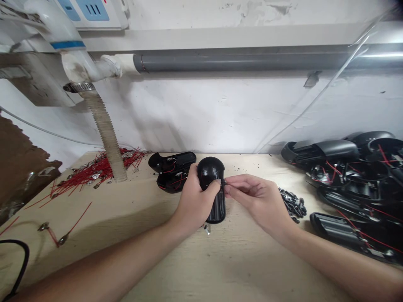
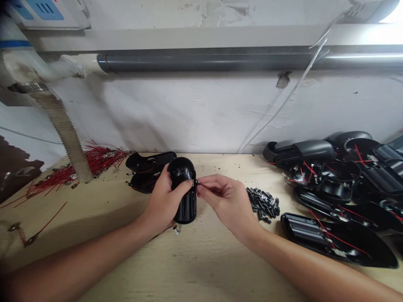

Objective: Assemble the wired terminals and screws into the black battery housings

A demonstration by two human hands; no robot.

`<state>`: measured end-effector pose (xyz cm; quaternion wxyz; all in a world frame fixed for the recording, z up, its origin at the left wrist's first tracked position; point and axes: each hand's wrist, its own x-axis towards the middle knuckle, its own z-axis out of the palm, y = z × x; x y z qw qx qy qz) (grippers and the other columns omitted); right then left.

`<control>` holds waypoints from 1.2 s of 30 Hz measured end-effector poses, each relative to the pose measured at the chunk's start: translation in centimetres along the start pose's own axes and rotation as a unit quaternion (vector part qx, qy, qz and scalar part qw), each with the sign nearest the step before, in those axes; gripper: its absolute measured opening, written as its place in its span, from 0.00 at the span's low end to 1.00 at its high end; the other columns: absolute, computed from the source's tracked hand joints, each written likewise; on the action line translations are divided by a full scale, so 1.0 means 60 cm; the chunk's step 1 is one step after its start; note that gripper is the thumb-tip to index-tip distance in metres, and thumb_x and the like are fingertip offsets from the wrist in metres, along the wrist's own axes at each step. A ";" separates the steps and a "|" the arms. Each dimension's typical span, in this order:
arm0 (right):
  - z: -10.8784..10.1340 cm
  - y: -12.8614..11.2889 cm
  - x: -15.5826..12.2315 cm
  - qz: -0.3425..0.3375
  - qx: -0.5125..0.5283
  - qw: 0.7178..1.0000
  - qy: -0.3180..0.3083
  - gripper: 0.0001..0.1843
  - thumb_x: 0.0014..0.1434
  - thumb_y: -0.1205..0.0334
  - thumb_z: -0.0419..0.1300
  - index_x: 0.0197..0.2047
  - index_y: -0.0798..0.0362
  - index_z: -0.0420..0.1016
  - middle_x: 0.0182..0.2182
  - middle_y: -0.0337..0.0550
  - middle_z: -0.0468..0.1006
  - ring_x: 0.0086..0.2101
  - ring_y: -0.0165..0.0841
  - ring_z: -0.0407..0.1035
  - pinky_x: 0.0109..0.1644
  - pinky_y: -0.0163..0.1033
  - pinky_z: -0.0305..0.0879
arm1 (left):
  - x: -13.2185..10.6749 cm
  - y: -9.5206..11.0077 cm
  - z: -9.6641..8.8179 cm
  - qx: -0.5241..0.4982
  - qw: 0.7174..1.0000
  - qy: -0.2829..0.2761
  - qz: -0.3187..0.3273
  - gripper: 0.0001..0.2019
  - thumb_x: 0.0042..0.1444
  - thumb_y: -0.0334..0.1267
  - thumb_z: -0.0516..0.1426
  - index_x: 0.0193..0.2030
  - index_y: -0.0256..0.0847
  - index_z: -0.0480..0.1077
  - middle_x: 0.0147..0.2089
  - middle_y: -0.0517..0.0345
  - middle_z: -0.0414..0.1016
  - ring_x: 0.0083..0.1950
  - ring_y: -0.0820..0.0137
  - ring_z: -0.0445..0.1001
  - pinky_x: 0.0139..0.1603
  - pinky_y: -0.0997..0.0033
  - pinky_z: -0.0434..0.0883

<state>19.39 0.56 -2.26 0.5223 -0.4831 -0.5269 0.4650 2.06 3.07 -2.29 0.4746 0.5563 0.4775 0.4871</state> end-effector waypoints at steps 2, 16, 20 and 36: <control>0.001 -0.003 0.003 0.024 0.028 0.999 0.000 0.14 0.55 0.55 0.78 0.43 0.51 0.89 0.38 0.47 0.89 0.36 0.33 0.83 0.43 0.37 0.82 | 0.000 -0.001 0.000 -0.010 1.000 -0.004 -0.003 0.13 0.63 0.36 0.61 0.53 0.42 0.67 0.46 0.57 0.75 0.47 0.64 0.75 0.47 0.65 0.72; -0.001 -0.004 0.009 0.058 0.043 0.997 0.006 0.11 0.51 0.54 0.80 0.37 0.46 0.92 0.33 0.44 0.88 0.34 0.31 0.79 0.43 0.36 0.78 | 0.001 -0.004 -0.001 -0.006 1.000 -0.006 0.001 0.13 0.64 0.36 0.61 0.53 0.42 0.67 0.46 0.57 0.76 0.47 0.65 0.75 0.48 0.65 0.71; 0.000 -0.002 0.010 0.096 0.086 0.992 0.010 0.13 0.46 0.54 0.82 0.35 0.46 0.92 0.35 0.44 0.88 0.35 0.29 0.77 0.44 0.35 0.75 | 0.001 -0.002 -0.001 0.001 1.000 -0.004 0.002 0.12 0.63 0.35 0.61 0.52 0.43 0.67 0.45 0.59 0.75 0.46 0.66 0.75 0.46 0.66 0.71; -0.020 -0.011 0.029 0.192 0.178 0.959 -0.109 0.13 0.51 0.58 0.82 0.34 0.56 0.87 0.31 0.42 0.82 0.32 0.26 0.74 0.39 0.31 0.71 | 0.003 0.007 -0.003 -0.077 0.996 -0.038 -0.038 0.08 0.60 0.34 0.63 0.43 0.40 0.70 0.38 0.62 0.74 0.39 0.71 0.73 0.40 0.70 0.71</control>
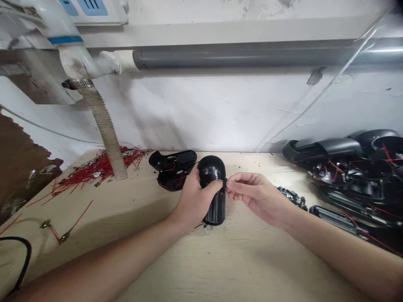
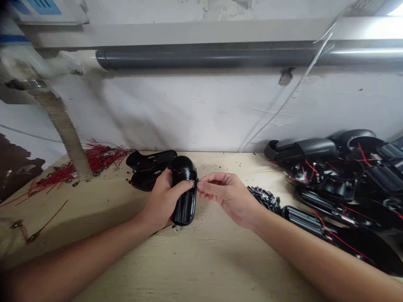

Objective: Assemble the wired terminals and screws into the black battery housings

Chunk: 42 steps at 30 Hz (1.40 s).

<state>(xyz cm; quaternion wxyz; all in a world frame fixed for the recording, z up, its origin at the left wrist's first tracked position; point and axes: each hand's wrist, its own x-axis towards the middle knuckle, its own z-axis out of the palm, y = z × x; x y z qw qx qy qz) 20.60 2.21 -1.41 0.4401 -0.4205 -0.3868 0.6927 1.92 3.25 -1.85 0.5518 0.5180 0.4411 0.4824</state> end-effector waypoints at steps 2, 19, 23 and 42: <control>-0.005 0.000 0.001 0.005 0.006 1.000 -0.029 0.13 0.52 0.58 0.82 0.35 0.55 0.86 0.30 0.42 0.81 0.31 0.25 0.74 0.39 0.31 0.71 | 0.000 0.002 -0.002 -0.022 1.000 -0.013 -0.015 0.08 0.58 0.36 0.65 0.41 0.39 0.71 0.37 0.61 0.74 0.38 0.70 0.74 0.39 0.69 0.71; -0.014 0.010 0.004 -0.091 -0.036 0.976 -0.193 0.36 0.67 0.63 0.71 0.74 0.33 0.68 0.66 0.42 0.75 0.62 0.35 0.71 0.65 0.43 0.70 | -0.004 -0.001 -0.028 -0.026 0.972 -0.221 0.072 0.37 0.57 0.38 0.71 0.66 0.48 0.55 0.66 0.48 0.70 0.67 0.56 0.71 0.66 0.50 0.69; -0.021 0.002 0.009 -0.046 -0.006 0.974 -0.223 0.35 0.63 0.66 0.74 0.70 0.39 0.73 0.58 0.41 0.80 0.53 0.29 0.74 0.55 0.34 0.73 | -0.007 0.007 -0.021 0.009 0.972 -0.222 0.070 0.43 0.54 0.36 0.71 0.68 0.47 0.50 0.65 0.46 0.69 0.68 0.53 0.70 0.65 0.47 0.70; -0.031 0.000 0.012 0.035 0.036 0.975 -0.218 0.39 0.52 0.71 0.77 0.64 0.44 0.70 0.49 0.42 0.77 0.50 0.34 0.74 0.50 0.36 0.72 | -0.011 0.012 -0.003 0.071 0.975 -0.184 0.104 0.33 0.50 0.29 0.66 0.61 0.42 0.60 0.59 0.50 0.70 0.59 0.59 0.74 0.58 0.53 0.74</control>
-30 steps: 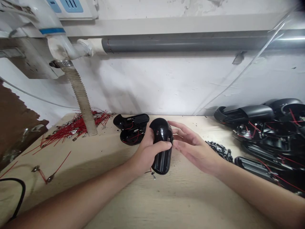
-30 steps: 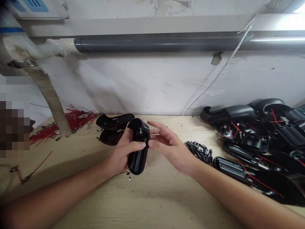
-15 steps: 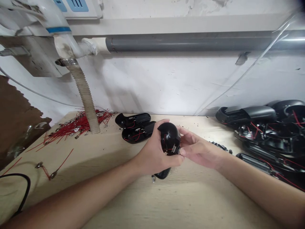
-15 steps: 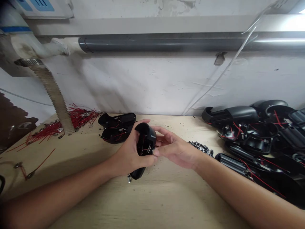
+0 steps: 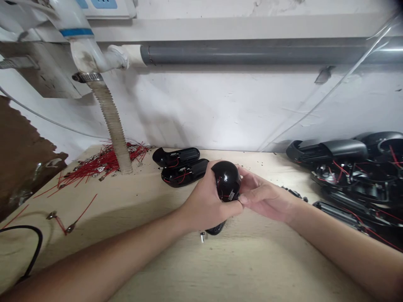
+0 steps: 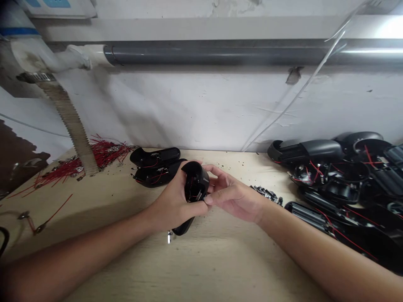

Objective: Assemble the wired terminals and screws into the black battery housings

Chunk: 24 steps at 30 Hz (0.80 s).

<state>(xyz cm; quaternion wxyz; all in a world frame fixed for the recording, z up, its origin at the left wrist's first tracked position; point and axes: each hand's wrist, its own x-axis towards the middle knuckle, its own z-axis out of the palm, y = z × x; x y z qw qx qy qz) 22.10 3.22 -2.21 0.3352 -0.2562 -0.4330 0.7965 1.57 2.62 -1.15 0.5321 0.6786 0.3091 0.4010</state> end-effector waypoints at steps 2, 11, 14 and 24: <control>0.000 0.003 -0.001 -0.013 -0.008 1.000 -0.009 0.38 0.56 0.67 0.76 0.66 0.44 0.70 0.53 0.44 0.77 0.53 0.36 0.74 0.53 0.39 0.73 | 0.001 0.005 -0.001 -0.003 1.000 0.005 -0.017 0.30 0.49 0.29 0.66 0.59 0.41 0.63 0.59 0.49 0.69 0.59 0.58 0.74 0.59 0.53 0.73; 0.026 0.009 -0.003 -0.089 -0.077 0.993 -0.004 0.33 0.67 0.60 0.71 0.72 0.41 0.70 0.59 0.46 0.79 0.55 0.36 0.75 0.55 0.40 0.74 | 0.000 0.015 -0.002 -0.038 0.999 -0.007 -0.028 0.26 0.50 0.30 0.66 0.56 0.39 0.65 0.56 0.49 0.71 0.57 0.59 0.73 0.60 0.52 0.71; 0.031 0.012 -0.001 -0.116 -0.104 0.988 0.022 0.32 0.67 0.58 0.71 0.71 0.43 0.71 0.62 0.49 0.78 0.58 0.40 0.74 0.56 0.42 0.75 | 0.000 0.020 0.000 -0.073 0.997 -0.026 -0.027 0.27 0.52 0.29 0.64 0.60 0.39 0.65 0.58 0.48 0.72 0.59 0.58 0.73 0.64 0.51 0.70; 0.035 0.019 -0.003 -0.142 -0.140 0.979 0.049 0.30 0.70 0.58 0.68 0.72 0.41 0.71 0.71 0.48 0.70 0.61 0.38 0.74 0.57 0.40 0.75 | -0.002 0.032 0.002 -0.106 0.992 -0.003 -0.072 0.25 0.49 0.30 0.64 0.55 0.40 0.65 0.56 0.51 0.71 0.57 0.60 0.70 0.63 0.53 0.69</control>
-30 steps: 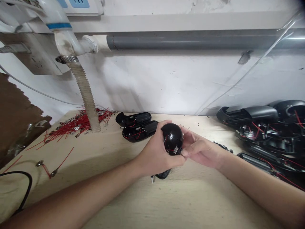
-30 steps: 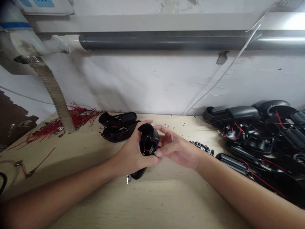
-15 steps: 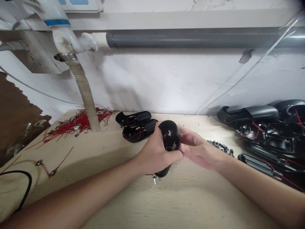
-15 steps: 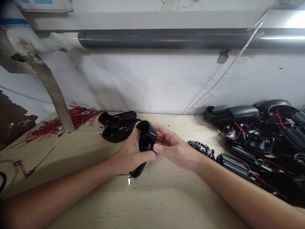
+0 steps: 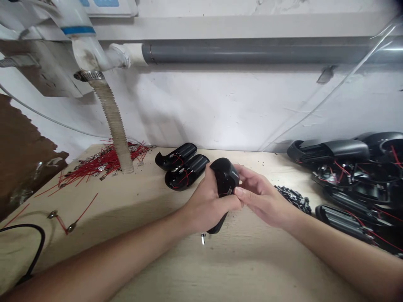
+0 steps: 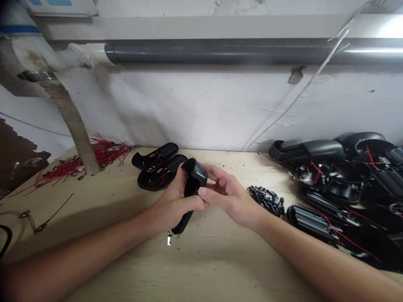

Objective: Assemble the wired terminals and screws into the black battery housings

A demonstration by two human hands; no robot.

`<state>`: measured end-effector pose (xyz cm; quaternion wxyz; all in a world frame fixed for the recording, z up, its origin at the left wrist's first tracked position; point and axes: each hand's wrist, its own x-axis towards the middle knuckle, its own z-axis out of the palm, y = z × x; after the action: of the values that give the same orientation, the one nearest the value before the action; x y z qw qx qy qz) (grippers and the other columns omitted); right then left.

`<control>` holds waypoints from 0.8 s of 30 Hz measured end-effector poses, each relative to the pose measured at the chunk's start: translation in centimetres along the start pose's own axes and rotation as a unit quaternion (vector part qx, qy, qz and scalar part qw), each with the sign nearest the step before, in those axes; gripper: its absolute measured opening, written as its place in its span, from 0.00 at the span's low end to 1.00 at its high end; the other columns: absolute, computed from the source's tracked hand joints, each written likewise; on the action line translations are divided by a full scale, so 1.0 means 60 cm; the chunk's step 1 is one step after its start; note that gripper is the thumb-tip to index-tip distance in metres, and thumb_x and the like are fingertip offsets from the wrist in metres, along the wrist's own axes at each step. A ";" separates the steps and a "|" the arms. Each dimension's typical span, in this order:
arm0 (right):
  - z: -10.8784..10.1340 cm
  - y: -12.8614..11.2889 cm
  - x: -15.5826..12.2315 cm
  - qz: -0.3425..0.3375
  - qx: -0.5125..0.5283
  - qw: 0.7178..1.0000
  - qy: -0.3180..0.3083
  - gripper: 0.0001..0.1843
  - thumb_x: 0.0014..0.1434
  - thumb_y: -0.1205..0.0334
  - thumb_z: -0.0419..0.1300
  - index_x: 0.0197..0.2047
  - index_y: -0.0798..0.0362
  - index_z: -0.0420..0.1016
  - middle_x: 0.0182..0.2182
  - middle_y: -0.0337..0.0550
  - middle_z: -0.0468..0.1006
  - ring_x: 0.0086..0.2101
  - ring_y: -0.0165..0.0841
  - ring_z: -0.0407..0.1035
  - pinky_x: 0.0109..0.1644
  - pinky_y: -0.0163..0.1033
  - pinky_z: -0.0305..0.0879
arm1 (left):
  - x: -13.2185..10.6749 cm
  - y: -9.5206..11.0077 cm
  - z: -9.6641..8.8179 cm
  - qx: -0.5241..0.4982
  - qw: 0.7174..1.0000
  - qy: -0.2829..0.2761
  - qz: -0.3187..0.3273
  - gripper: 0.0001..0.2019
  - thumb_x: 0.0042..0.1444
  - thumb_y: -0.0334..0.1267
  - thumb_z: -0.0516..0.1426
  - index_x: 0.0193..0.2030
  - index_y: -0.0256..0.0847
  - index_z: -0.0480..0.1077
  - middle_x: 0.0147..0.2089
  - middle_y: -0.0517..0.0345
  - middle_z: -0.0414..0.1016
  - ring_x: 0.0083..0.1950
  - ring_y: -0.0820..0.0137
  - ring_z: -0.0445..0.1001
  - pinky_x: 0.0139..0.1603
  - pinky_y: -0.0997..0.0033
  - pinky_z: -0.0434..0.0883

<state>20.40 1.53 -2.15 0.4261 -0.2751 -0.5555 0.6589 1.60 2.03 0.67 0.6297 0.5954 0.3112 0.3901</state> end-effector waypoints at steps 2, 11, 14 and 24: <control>0.002 -0.001 0.000 0.003 -0.007 1.000 0.007 0.29 0.70 0.57 0.68 0.72 0.41 0.71 0.70 0.48 0.71 0.61 0.38 0.74 0.56 0.39 0.75 | 0.000 -0.001 0.000 -0.005 1.000 -0.001 -0.006 0.26 0.49 0.29 0.63 0.56 0.41 0.65 0.56 0.51 0.71 0.57 0.60 0.70 0.64 0.53 0.68; 0.006 -0.007 0.008 0.007 0.027 0.999 0.046 0.27 0.63 0.55 0.74 0.63 0.47 0.78 0.64 0.50 0.76 0.61 0.41 0.72 0.62 0.46 0.73 | 0.005 -0.022 -0.018 -0.036 0.998 -0.047 0.017 0.29 0.57 0.36 0.66 0.63 0.44 0.61 0.62 0.51 0.72 0.63 0.59 0.71 0.68 0.52 0.66; 0.006 -0.005 0.010 0.005 0.039 0.998 0.050 0.25 0.64 0.54 0.73 0.62 0.47 0.78 0.64 0.49 0.76 0.60 0.41 0.73 0.65 0.49 0.71 | 0.007 -0.030 -0.024 -0.069 0.997 -0.025 0.001 0.28 0.57 0.40 0.65 0.63 0.45 0.62 0.61 0.52 0.72 0.65 0.58 0.69 0.67 0.52 0.66; 0.008 -0.005 0.007 0.014 0.054 0.997 0.053 0.24 0.65 0.56 0.73 0.62 0.47 0.77 0.67 0.50 0.73 0.60 0.41 0.75 0.63 0.49 0.75 | 0.006 -0.024 -0.024 -0.036 0.998 0.000 -0.043 0.45 0.52 0.36 0.68 0.74 0.49 0.54 0.50 0.55 0.73 0.47 0.64 0.74 0.51 0.57 0.73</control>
<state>19.87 1.64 -1.68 0.4600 -0.2943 -0.4919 0.6781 0.75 3.10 -0.85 0.6667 0.5584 0.3221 0.3741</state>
